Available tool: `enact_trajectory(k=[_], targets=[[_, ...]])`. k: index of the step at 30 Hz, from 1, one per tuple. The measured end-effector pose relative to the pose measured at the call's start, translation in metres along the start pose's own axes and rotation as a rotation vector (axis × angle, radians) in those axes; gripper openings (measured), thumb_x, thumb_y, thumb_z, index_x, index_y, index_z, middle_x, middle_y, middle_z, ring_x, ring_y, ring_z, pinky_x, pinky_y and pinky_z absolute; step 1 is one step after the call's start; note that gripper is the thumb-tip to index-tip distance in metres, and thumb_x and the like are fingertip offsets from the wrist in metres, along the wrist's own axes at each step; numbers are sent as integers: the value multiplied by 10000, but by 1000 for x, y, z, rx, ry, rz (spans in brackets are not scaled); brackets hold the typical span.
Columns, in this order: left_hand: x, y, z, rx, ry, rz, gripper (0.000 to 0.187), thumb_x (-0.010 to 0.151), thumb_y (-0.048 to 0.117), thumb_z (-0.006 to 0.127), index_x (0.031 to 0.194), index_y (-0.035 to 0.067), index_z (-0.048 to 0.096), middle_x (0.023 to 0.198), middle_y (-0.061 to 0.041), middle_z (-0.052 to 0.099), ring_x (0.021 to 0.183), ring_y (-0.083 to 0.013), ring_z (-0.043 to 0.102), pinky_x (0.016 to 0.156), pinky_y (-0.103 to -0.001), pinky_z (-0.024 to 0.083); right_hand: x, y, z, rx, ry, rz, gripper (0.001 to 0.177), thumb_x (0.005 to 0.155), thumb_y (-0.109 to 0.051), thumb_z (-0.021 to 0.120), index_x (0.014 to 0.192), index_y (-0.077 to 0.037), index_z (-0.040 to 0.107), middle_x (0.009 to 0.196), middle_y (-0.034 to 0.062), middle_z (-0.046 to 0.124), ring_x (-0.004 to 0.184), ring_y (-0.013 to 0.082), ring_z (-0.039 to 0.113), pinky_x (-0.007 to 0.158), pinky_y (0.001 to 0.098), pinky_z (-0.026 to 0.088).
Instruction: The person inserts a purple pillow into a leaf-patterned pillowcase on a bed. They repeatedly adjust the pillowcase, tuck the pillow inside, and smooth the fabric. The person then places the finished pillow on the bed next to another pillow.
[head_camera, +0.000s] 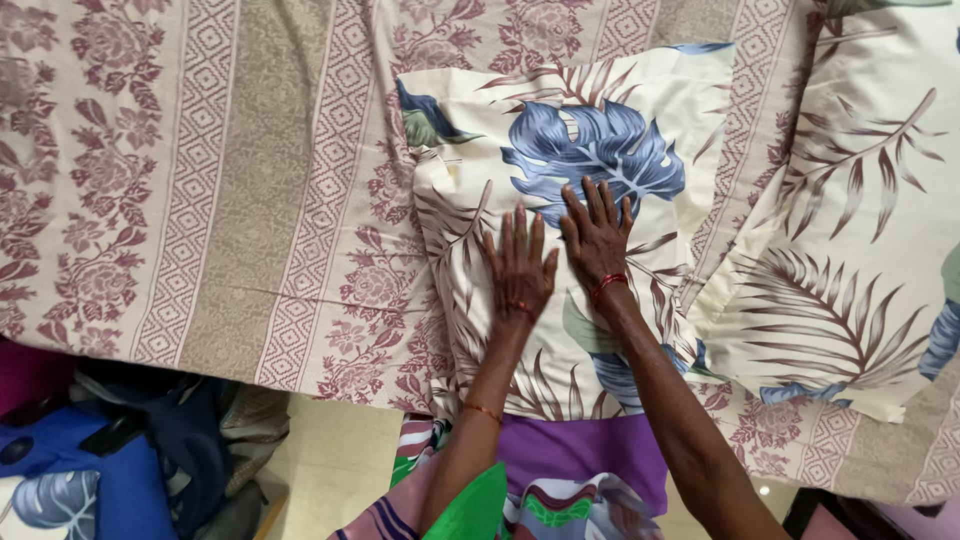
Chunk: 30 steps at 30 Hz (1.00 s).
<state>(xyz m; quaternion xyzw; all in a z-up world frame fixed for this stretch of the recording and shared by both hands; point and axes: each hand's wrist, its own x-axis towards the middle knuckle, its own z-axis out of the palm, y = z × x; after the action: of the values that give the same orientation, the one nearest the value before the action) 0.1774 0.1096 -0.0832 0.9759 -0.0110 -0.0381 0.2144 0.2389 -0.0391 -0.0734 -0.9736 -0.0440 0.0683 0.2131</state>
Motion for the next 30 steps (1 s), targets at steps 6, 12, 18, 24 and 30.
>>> enact_trajectory(k=[6,12,18,24,30], targets=[[19,-6,3,-96,59,-22,611,1077,465,447,1614,184,370,1714,-124,240,1594,-332,206,1290,-591,121,36,32,4,-13,39,36,466,1088,-359,466,1506,-167,543,1608,153,415,1510,334,317,1231,537,153],[19,-13,15,-83,33,-17,610,1071,459,436,1608,173,387,1704,-138,271,1586,-339,210,1276,-587,114,81,99,19,15,97,276,350,1106,-320,456,1280,-109,674,1462,118,586,1381,308,524,1232,520,298],[55,-39,40,-157,-73,-127,481,1166,412,473,1570,151,459,1575,-47,453,1385,-284,585,1185,-526,439,109,177,33,-137,463,382,326,1060,-198,599,1340,-34,626,1560,270,421,1348,434,492,1033,566,407],[212,-151,7,66,275,-485,793,993,391,651,1542,-44,280,1515,-299,383,1197,-378,611,919,-461,542,174,240,9,76,392,432,584,1082,-297,712,1481,43,456,1416,324,501,1255,434,553,1018,480,486],[255,-204,3,-49,-137,-544,231,999,201,658,1154,67,551,1121,-163,723,1036,-318,699,847,-473,576,212,301,17,59,317,238,238,947,-97,768,1161,-28,689,1003,93,711,871,211,722,724,343,623]])
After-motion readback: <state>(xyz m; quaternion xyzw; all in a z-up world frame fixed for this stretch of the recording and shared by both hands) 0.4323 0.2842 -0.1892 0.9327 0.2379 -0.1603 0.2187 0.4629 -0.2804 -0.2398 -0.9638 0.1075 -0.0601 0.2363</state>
